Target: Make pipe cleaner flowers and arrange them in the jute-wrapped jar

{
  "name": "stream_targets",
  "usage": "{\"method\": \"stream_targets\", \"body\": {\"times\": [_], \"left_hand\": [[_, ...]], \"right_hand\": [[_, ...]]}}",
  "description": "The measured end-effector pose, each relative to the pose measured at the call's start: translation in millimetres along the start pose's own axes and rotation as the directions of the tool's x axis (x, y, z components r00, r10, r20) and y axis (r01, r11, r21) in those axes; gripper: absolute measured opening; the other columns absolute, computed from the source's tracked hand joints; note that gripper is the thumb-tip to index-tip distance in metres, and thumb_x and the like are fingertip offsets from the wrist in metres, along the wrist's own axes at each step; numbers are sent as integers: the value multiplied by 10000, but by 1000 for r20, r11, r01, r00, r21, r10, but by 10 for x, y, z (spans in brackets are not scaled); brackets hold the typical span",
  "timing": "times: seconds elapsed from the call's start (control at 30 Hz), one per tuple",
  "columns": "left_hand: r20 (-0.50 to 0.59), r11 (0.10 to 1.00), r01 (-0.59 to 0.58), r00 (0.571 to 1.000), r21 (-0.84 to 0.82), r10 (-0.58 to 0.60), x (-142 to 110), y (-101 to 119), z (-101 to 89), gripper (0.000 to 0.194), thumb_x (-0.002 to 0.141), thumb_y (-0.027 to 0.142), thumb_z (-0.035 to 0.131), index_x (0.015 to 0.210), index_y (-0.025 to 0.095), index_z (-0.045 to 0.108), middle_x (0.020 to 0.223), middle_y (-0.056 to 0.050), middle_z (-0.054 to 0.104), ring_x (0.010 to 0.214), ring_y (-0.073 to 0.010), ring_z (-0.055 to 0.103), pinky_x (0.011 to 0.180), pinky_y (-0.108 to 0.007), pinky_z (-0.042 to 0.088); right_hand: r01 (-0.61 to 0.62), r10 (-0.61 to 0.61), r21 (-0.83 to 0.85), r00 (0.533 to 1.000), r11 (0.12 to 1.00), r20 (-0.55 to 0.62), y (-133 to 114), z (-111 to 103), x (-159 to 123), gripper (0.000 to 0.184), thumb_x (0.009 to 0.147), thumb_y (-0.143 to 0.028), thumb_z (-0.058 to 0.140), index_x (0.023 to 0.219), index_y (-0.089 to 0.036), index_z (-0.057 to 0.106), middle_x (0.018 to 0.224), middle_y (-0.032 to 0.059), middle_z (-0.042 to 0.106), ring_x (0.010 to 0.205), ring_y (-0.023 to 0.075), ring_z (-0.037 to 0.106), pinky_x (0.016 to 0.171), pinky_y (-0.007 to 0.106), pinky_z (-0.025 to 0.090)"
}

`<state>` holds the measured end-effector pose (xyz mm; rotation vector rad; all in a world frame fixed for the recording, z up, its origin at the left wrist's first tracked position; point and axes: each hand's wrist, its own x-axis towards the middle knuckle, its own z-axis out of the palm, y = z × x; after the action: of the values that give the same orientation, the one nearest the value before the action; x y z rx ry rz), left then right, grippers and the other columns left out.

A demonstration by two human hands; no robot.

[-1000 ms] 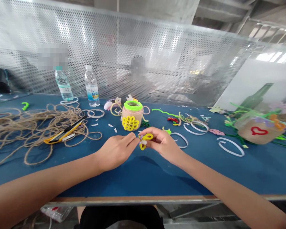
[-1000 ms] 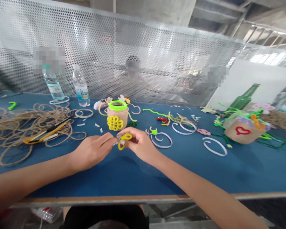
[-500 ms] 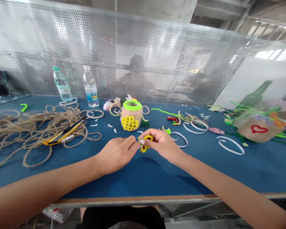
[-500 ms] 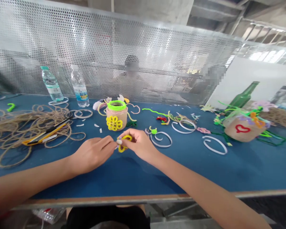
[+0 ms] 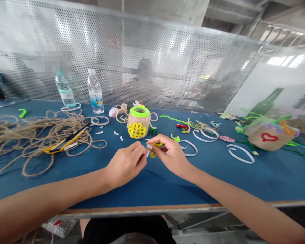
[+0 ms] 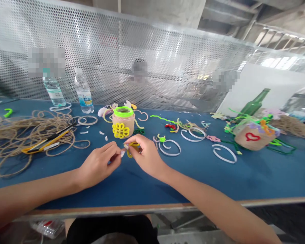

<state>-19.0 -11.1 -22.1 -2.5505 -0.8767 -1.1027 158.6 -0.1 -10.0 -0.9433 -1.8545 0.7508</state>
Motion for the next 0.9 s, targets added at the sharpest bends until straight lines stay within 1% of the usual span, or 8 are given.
{"method": "stream_targets", "body": {"times": [0.1, 0.2, 0.33, 0.43, 0.57, 0.63, 0.8, 0.9], "left_hand": [[38, 1000, -11, 999, -15, 11, 1, -35, 12, 202, 913, 137, 367, 740, 168, 467, 673, 7, 513, 552, -97, 490, 510, -206, 397], [68, 996, -73, 995, 48, 70, -4, -100, 12, 195, 920, 173, 382, 775, 157, 511, 704, -9, 546, 568, -105, 523, 507, -211, 416], [35, 967, -200, 980, 157, 197, 5, -171, -46, 159, 923, 236, 443, 1012, 158, 549, 801, -16, 603, 626, -99, 584, 521, -188, 443], [53, 917, -329, 944, 227, 326, 30, -194, -113, 228, 929, 169, 426, 1136, 185, 520, 901, -21, 631, 642, -92, 600, 526, -184, 449], [96, 836, -493, 869, 242, 485, 64, -209, -164, 166, 928, 128, 428, 948, 164, 589, 807, -11, 648, 648, -113, 606, 561, -213, 466], [84, 827, -508, 860, 240, 504, 73, -218, -175, 172, 928, 122, 430, 897, 144, 598, 747, -12, 645, 637, -120, 605, 565, -225, 471], [72, 780, -551, 827, 298, 557, 80, -246, -195, 167, 922, 100, 429, 953, 102, 593, 771, -38, 669, 676, -137, 628, 574, -247, 492], [77, 775, -531, 838, 343, 540, 89, -265, -197, 156, 920, 98, 430, 948, 106, 584, 766, -35, 668, 680, -138, 634, 554, -249, 491]], "right_hand": [[10, -10, -17, 1000, 1000, 3, 50, 1, 13, 97, 844, -266, 562, 848, -182, 609, 858, 40, 667, 708, 140, 631, 637, 258, 505], [-41, 40, 33, 998, 999, 40, 110, -6, 41, 132, 831, -269, 571, 916, -179, 616, 881, 42, 660, 749, 145, 627, 674, 266, 503], [-115, 102, 153, 991, 982, 93, 132, -19, 55, 297, 800, -274, 604, 1074, -183, 536, 874, 30, 617, 719, 133, 612, 664, 271, 502], [-134, 108, 186, 983, 973, 147, 118, -24, 42, 353, 787, -280, 625, 1102, -190, 494, 876, 28, 599, 714, 135, 601, 660, 281, 496], [-158, 128, 152, 974, 976, 187, 107, -20, 29, 351, 794, -267, 621, 1116, -199, 497, 904, 36, 584, 788, 147, 583, 705, 294, 480], [-178, 141, 181, 970, 967, 200, 105, -16, 31, 362, 790, -259, 619, 1122, -202, 489, 909, 32, 573, 785, 143, 577, 707, 296, 477], [-242, 190, 281, 961, 929, 199, 72, -16, 50, 414, 745, -220, 657, 1118, -205, 478, 904, 18, 580, 777, 131, 588, 727, 297, 479], [-320, 273, 318, 944, 892, 186, 41, -19, 59, 417, 729, -195, 659, 1117, -193, 506, 903, 20, 600, 801, 131, 601, 754, 294, 479]]}}
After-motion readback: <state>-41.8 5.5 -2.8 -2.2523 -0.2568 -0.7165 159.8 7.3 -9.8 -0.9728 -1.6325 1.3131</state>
